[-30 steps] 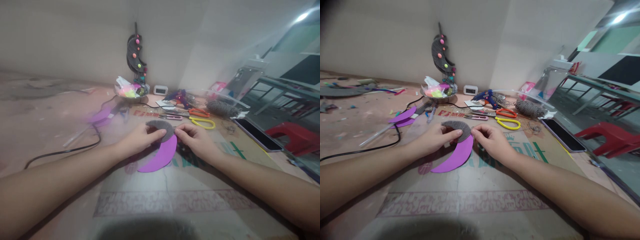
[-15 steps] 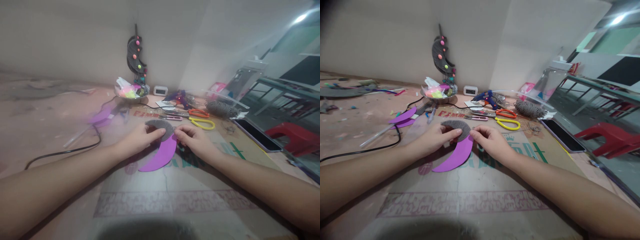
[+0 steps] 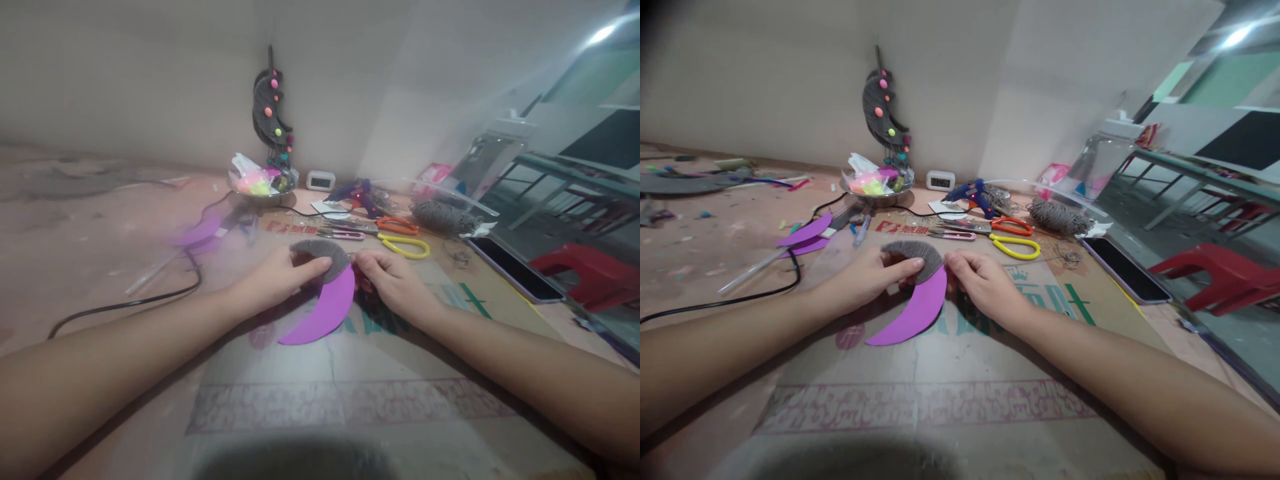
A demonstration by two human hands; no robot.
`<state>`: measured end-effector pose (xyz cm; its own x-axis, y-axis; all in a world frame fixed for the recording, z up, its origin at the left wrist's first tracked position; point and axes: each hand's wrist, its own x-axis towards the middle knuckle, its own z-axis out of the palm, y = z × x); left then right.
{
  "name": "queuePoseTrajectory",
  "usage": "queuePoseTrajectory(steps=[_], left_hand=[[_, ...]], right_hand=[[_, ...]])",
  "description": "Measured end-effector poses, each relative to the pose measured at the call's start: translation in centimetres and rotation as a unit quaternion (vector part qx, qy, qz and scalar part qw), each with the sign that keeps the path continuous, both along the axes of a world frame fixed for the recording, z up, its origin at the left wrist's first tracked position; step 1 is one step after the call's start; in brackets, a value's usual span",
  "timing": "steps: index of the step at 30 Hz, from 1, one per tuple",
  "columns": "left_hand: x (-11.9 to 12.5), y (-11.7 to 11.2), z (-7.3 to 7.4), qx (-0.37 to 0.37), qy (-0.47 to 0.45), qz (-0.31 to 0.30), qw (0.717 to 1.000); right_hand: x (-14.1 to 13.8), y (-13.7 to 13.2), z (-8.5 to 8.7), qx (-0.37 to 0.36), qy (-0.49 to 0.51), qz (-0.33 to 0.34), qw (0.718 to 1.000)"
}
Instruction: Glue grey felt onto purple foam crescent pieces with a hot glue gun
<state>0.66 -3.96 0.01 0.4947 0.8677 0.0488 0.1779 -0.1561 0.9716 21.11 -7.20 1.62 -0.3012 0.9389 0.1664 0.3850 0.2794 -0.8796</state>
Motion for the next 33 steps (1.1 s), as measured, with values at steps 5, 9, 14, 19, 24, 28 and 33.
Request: queuePoseTrajectory(steps=[5, 9, 14, 19, 24, 28, 33], left_hand=[[-0.02, 0.05, 0.05, 0.017, 0.010, 0.022, 1.000], [-0.01, 0.01, 0.24, 0.045, 0.054, 0.008, 0.998], [0.08, -0.20, 0.30, 0.114, 0.104, 0.003, 0.988], [0.08, -0.30, 0.21, 0.111, 0.113, -0.002, 0.987], [0.05, -0.28, 0.17, 0.108, 0.106, -0.025, 0.988], [0.05, -0.14, 0.08, 0.114, 0.096, -0.030, 0.988], [0.08, 0.01, 0.21, 0.029, 0.055, -0.005, 0.998]], right_hand=[[-0.08, 0.03, -0.08, -0.038, -0.007, 0.005, 0.999], [-0.31, 0.10, -0.10, -0.056, -0.004, 0.002, 0.998], [-0.23, 0.10, -0.15, -0.043, 0.000, 0.002, 0.999], [-0.15, 0.19, -0.25, -0.036, 0.009, 0.009, 0.999], [-0.34, 0.03, 0.05, -0.071, 0.025, -0.006, 0.997], [-0.44, -0.02, 0.29, -0.074, 0.026, -0.016, 0.997], [-0.23, 0.16, -0.01, -0.078, 0.020, 0.002, 0.997]])
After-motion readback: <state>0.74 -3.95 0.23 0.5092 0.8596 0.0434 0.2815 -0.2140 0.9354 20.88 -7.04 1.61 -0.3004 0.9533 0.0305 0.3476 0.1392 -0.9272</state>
